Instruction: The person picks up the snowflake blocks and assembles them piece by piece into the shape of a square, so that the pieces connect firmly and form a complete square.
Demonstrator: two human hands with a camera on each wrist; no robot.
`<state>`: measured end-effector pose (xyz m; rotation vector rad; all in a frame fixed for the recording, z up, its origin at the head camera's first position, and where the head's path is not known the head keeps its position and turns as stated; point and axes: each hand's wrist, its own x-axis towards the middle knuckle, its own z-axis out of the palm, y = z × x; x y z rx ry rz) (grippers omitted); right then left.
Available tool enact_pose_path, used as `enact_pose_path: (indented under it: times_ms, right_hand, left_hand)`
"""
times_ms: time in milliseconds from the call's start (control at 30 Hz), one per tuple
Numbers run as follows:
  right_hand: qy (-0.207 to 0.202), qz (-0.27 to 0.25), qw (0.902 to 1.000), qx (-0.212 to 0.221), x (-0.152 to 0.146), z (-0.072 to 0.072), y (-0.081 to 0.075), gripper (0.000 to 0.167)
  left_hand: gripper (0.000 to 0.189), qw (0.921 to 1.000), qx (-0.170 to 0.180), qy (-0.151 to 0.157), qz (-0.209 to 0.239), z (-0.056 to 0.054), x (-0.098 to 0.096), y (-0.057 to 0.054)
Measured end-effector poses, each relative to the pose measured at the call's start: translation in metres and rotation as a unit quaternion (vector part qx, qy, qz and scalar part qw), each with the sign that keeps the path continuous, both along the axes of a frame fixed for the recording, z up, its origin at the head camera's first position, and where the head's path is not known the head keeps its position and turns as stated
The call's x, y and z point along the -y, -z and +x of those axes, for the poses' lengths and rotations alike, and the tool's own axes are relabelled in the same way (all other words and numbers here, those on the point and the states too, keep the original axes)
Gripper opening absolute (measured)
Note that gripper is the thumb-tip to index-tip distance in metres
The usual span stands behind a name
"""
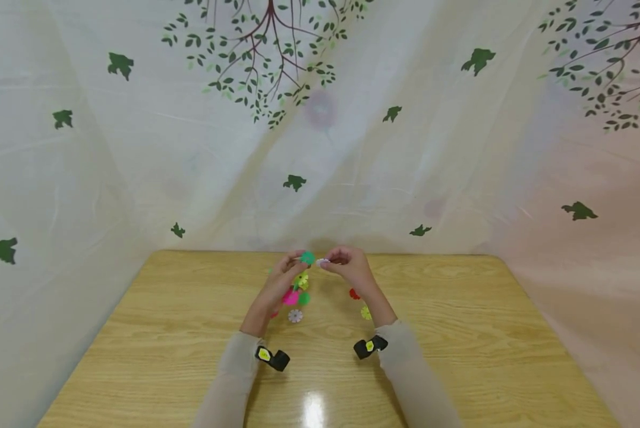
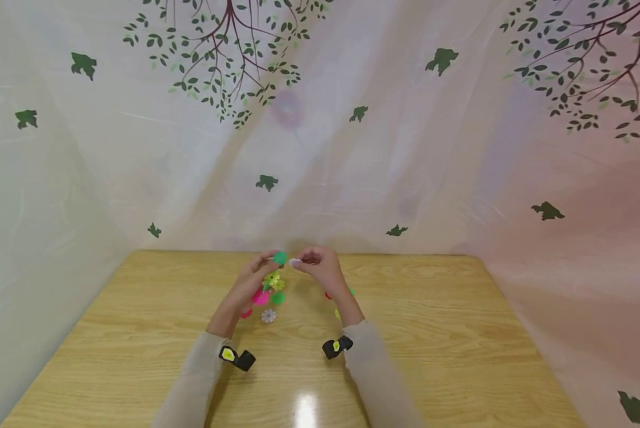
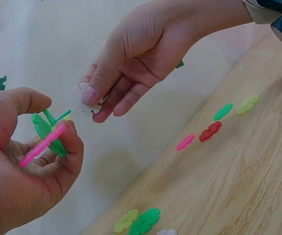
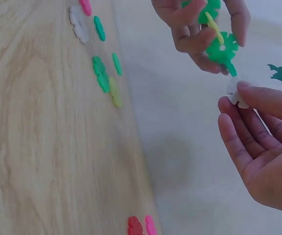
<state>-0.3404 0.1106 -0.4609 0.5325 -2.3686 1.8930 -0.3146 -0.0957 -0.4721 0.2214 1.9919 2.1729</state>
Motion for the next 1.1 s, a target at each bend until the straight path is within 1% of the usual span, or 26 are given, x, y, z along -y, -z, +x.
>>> enact_pose_path:
  times_ms: [200, 300, 500, 567, 633, 833, 1000, 1100]
  right_hand:
    - [0.028, -0.026, 0.9992, -0.011, 0.007, 0.003, 0.004, 0.017]
    - [0.031, -0.035, 0.9988, -0.017, 0.009, 0.005, 0.003, 0.016]
    - [0.03, -0.048, 0.9977, -0.036, 0.012, 0.024, -0.017, 0.013]
    - [0.034, -0.055, 0.9971, -0.039, 0.012, 0.026, -0.02, 0.012]
    - [0.037, -0.064, 0.9964, -0.04, 0.013, 0.024, -0.017, 0.012]
    - [0.05, -0.092, 0.9938, -0.039, 0.012, 0.009, 0.003, 0.012]
    - [0.055, -0.115, 0.99, -0.061, 0.011, 0.008, 0.006, 0.012]
    - [0.056, -0.117, 0.9891, -0.07, 0.009, 0.007, 0.007, 0.011]
  left_hand:
    - [0.041, 1.0, -0.007, 0.0, 0.007, 0.0, -0.002, 0.001]
    - [0.041, 0.9998, -0.01, 0.0, 0.017, 0.001, -0.003, 0.001]
    - [0.04, 0.9994, -0.018, 0.012, 0.029, 0.002, -0.004, 0.001]
    - [0.04, 0.9994, -0.02, 0.012, 0.024, 0.002, -0.004, 0.001]
    - [0.041, 0.9995, -0.023, 0.011, 0.019, 0.003, -0.004, 0.001]
    - [0.042, 0.9991, -0.041, 0.007, 0.004, 0.003, -0.004, 0.001]
    - [0.043, 0.9987, -0.047, 0.014, 0.016, 0.003, -0.006, 0.002]
    - [0.043, 0.9982, -0.05, 0.017, 0.027, 0.003, -0.007, 0.001]
